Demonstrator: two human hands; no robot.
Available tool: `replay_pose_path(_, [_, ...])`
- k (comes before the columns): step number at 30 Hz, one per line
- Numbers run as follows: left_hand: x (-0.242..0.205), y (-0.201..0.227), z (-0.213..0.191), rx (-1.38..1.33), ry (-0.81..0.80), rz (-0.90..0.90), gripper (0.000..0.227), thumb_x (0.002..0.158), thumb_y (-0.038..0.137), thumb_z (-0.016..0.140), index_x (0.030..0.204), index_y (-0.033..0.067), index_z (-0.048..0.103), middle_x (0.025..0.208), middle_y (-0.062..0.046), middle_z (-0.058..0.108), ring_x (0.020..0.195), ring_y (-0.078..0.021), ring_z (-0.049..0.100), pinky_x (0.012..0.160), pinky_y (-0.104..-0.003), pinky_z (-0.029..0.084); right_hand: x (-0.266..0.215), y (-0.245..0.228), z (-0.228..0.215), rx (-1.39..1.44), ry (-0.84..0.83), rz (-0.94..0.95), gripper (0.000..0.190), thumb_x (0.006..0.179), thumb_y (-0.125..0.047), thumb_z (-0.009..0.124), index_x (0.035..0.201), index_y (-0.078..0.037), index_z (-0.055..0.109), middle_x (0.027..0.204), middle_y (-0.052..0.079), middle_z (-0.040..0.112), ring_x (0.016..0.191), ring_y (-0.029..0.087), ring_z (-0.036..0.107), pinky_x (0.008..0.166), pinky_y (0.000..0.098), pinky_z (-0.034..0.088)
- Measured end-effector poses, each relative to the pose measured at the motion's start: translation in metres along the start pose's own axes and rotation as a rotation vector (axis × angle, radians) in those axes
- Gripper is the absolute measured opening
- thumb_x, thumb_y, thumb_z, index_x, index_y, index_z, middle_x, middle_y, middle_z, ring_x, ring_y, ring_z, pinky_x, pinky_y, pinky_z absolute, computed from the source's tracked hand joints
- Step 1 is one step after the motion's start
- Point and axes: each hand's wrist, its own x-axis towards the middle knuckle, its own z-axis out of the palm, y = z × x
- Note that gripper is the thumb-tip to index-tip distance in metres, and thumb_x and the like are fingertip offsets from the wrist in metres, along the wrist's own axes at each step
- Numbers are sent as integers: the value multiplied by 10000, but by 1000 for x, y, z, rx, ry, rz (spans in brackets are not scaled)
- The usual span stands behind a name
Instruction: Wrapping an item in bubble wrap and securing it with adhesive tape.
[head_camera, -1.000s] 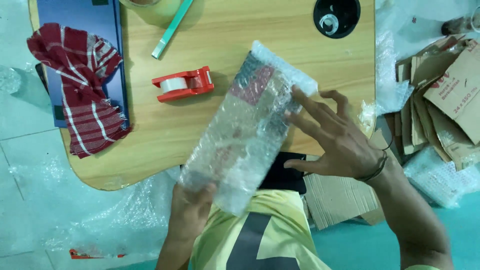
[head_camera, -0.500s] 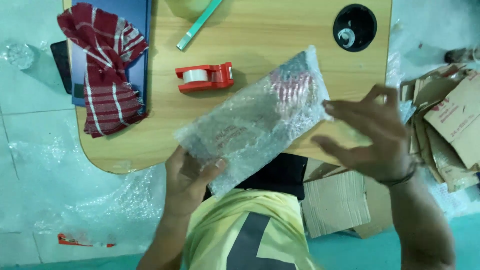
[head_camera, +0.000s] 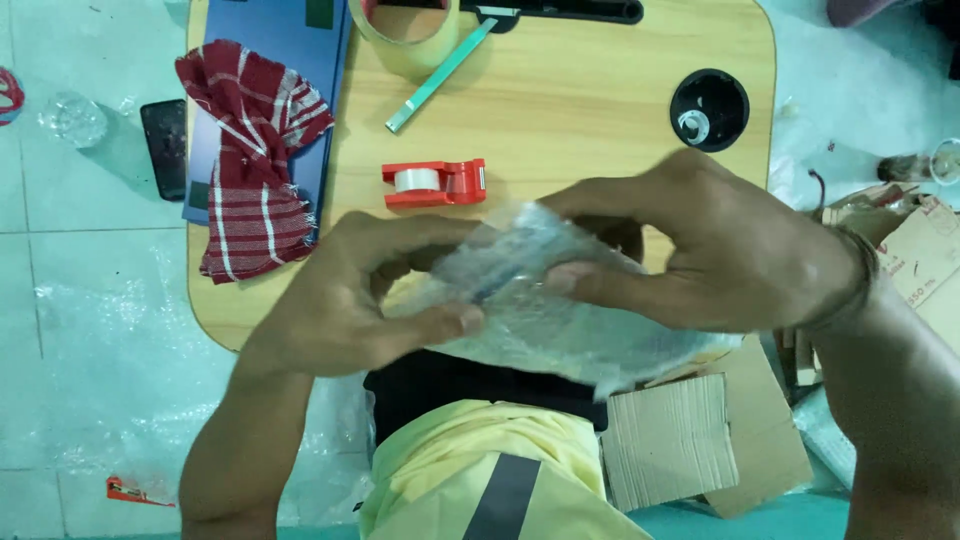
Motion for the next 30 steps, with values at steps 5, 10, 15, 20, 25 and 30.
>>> replay_pose_path(5, [5,-43,-20,-366,-24,159,954,837,563,773,1521,-3,426,1394,-233,657,1128,-254,728,1012,-359,638,-46,21,30,117,209,-25,193,871,-137,685,994,10,659,659,15,677,439,90,603,401,187,496])
replay_pose_path(10, [-3,-64,6,-401,-159,155,953,979,796,623,1497,10,474,1447,-194,619,1325,-311,655,1218,-466,515,-84,40,76,357,488,174,226,904,-95,644,1072,54,615,787,50,699,534,87,635,496,178,562])
replay_pose_path(15, [12,-77,39,-291,45,-42,324,1008,329,673,776,104,706,598,49,506,586,-29,401,650,-211,362,-112,82,113,480,646,224,172,910,-47,689,1002,99,694,668,149,698,610,190,736,572,351,622])
replay_pose_path(20, [23,-79,45,-282,50,-12,198,1034,204,649,962,67,773,763,22,659,800,-54,517,801,-288,495,-96,75,95,495,591,192,160,895,-63,666,958,73,721,648,122,663,603,154,665,532,345,577])
replay_pose_path(25, [33,-85,48,-274,12,29,204,1029,98,643,865,52,755,714,7,672,788,-55,553,794,-293,522,-79,66,82,425,495,141,139,862,-128,737,898,3,769,589,67,649,555,95,592,480,285,515])
replay_pose_path(30, [39,-81,51,-129,136,-132,312,981,188,699,724,45,595,662,81,498,583,-50,386,519,-243,347,-86,83,89,281,605,253,217,993,-178,671,909,-8,776,534,94,620,605,54,462,447,280,382])
